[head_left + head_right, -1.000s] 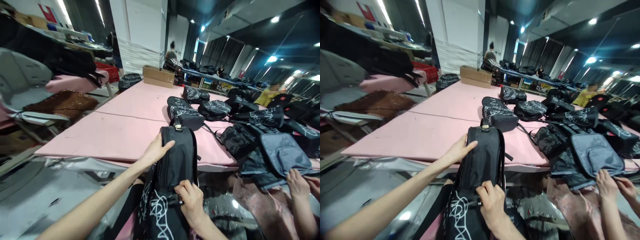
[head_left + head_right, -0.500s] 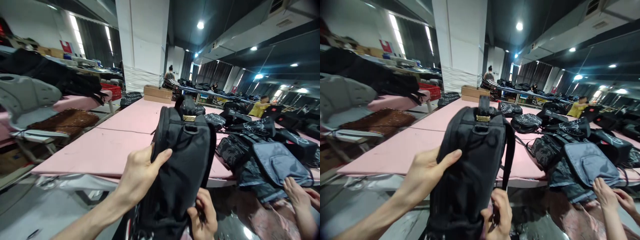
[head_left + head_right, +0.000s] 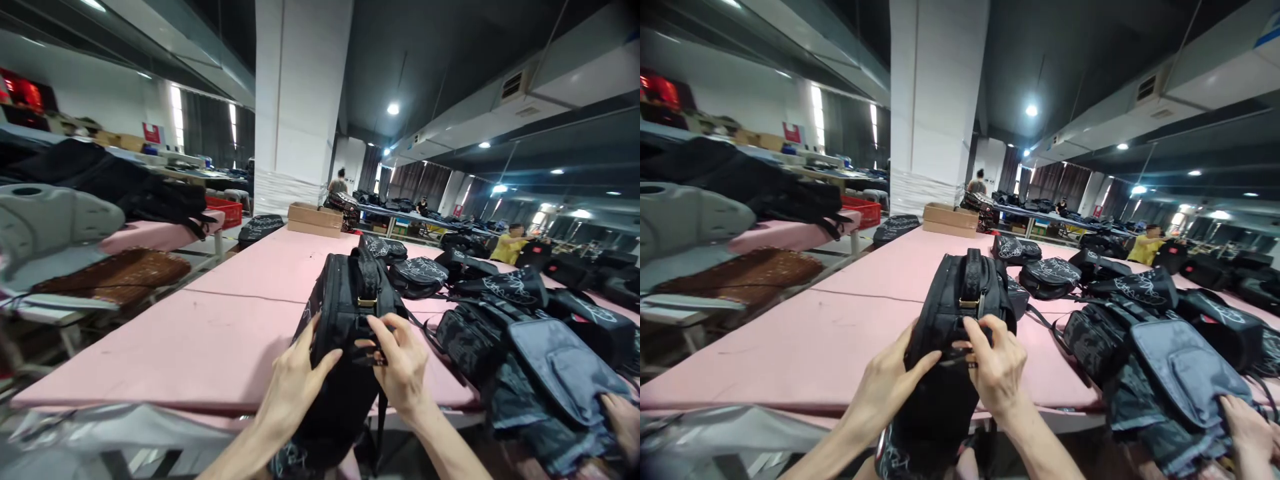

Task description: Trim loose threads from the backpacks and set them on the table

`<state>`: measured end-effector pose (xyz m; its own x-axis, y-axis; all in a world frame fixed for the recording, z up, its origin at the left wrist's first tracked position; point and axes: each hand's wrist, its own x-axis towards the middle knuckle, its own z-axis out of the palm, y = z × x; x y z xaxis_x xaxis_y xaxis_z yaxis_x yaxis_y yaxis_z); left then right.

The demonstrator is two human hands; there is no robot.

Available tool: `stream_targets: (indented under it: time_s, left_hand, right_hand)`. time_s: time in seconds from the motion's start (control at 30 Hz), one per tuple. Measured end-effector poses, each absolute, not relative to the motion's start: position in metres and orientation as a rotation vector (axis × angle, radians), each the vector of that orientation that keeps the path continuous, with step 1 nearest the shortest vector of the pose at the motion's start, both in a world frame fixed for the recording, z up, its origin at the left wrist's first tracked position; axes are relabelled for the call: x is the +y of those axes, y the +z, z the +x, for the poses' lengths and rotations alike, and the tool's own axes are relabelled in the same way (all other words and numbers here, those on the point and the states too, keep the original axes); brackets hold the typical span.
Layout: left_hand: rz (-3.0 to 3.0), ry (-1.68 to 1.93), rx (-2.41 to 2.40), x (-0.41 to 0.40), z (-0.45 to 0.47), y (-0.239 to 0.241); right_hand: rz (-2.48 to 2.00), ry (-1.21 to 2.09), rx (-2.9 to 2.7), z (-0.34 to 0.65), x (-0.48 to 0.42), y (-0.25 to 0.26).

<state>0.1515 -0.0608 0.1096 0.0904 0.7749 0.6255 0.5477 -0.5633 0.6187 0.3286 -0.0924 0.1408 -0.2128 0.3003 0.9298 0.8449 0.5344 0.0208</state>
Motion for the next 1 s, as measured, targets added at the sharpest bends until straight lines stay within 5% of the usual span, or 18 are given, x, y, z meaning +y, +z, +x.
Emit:
stream_targets:
  time_s: [0.13,0.4,1.0]
  left_hand:
    - [2.441,1.942,1.242,-0.059,0.148,0.122]
    - [2.747,1.889,1.024,-0.059,0.157,0.163]
    - [1.860,1.374,1.027,-0.048,0.130,0.211]
  right_hand:
    - [-0.934,-0.367,-1.709,0.317,-0.076,0.161]
    - [-1.113,0.140,-1.500,0.318,-0.079,0.173]
    - [-0.920,-0.066,-1.807,0.320,-0.095,0.166]
